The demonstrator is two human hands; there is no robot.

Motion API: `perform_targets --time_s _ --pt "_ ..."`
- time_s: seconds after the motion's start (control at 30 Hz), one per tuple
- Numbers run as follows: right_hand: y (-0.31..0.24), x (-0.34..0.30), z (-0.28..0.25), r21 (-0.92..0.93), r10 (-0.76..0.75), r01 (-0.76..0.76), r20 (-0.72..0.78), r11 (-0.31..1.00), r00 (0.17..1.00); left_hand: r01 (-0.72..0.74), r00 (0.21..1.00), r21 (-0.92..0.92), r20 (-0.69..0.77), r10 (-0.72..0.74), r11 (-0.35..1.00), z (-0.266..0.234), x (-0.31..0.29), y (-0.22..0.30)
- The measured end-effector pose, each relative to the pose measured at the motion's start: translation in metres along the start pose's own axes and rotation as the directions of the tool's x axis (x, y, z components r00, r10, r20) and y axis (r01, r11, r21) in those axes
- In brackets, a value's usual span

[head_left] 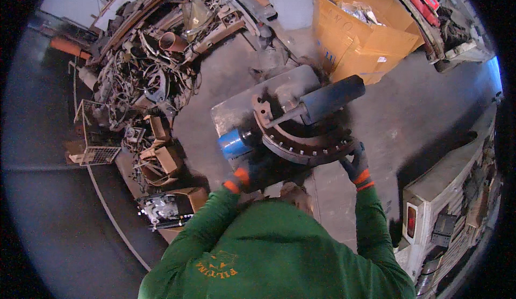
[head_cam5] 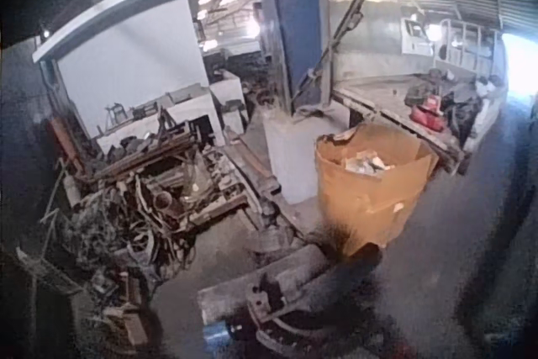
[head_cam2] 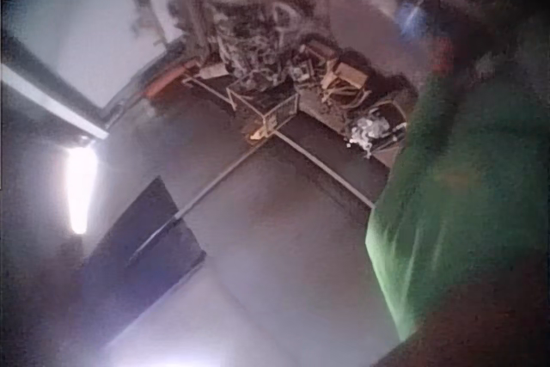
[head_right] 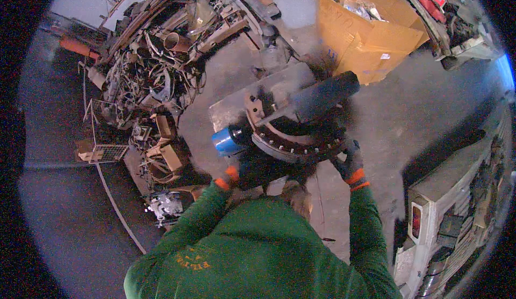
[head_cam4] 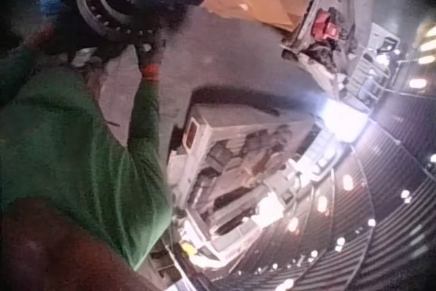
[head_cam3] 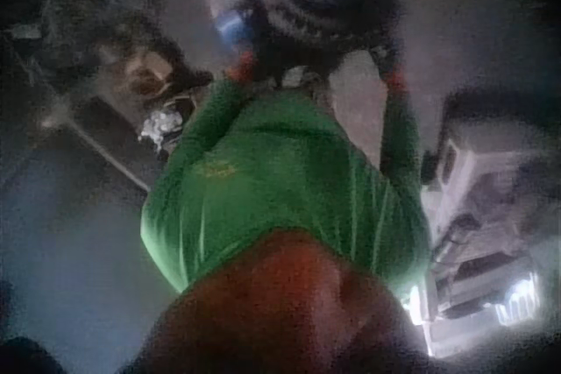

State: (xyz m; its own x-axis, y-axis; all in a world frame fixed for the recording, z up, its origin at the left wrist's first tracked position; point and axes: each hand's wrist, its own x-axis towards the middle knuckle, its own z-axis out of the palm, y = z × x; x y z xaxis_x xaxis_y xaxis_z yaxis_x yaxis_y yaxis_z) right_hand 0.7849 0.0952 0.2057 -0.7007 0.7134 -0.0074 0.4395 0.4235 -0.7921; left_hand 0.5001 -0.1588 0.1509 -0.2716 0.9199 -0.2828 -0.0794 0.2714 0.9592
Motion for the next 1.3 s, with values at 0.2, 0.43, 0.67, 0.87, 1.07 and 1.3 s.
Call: perform_targets --time_s 0.2,0.43,0.67,0.87,1.07,1.3 --pt "-0.004 0.005 0.062 0.762 0.323 0.143 -0.427 0.632 0.845 -0.137 0.948 0.784 -0.073 0.309 0.606 -0.110 0.001 0.114" --pt "0.024 0.019 0.101 0.897 0.501 0.315 -0.436 0.310 0.748 0.079 0.992 -0.209 -0.083 -0.098 0.975 -0.176 0.172 0.014" --pt "-0.010 0.002 0.098 0.937 0.770 0.269 -0.339 0.223 0.541 -0.160 0.975 0.207 0.185 0.122 0.965 -0.153 0.236 -0.011" --pt "-0.032 0.015 0.094 0.854 0.617 0.202 -0.491 0.479 0.614 -0.174 0.977 0.951 0.134 0.166 0.255 -0.195 0.246 -0.061" --pt "-0.031 0.017 0.096 0.951 0.883 0.064 -0.304 0.301 0.357 -0.097 0.995 0.935 0.083 0.055 0.342 -0.199 0.229 -0.054" --pt "0.011 -0.022 0.079 0.930 0.788 0.089 -0.351 0.357 0.507 -0.041 0.998 0.859 0.016 0.054 0.511 -0.201 0.229 -0.020"
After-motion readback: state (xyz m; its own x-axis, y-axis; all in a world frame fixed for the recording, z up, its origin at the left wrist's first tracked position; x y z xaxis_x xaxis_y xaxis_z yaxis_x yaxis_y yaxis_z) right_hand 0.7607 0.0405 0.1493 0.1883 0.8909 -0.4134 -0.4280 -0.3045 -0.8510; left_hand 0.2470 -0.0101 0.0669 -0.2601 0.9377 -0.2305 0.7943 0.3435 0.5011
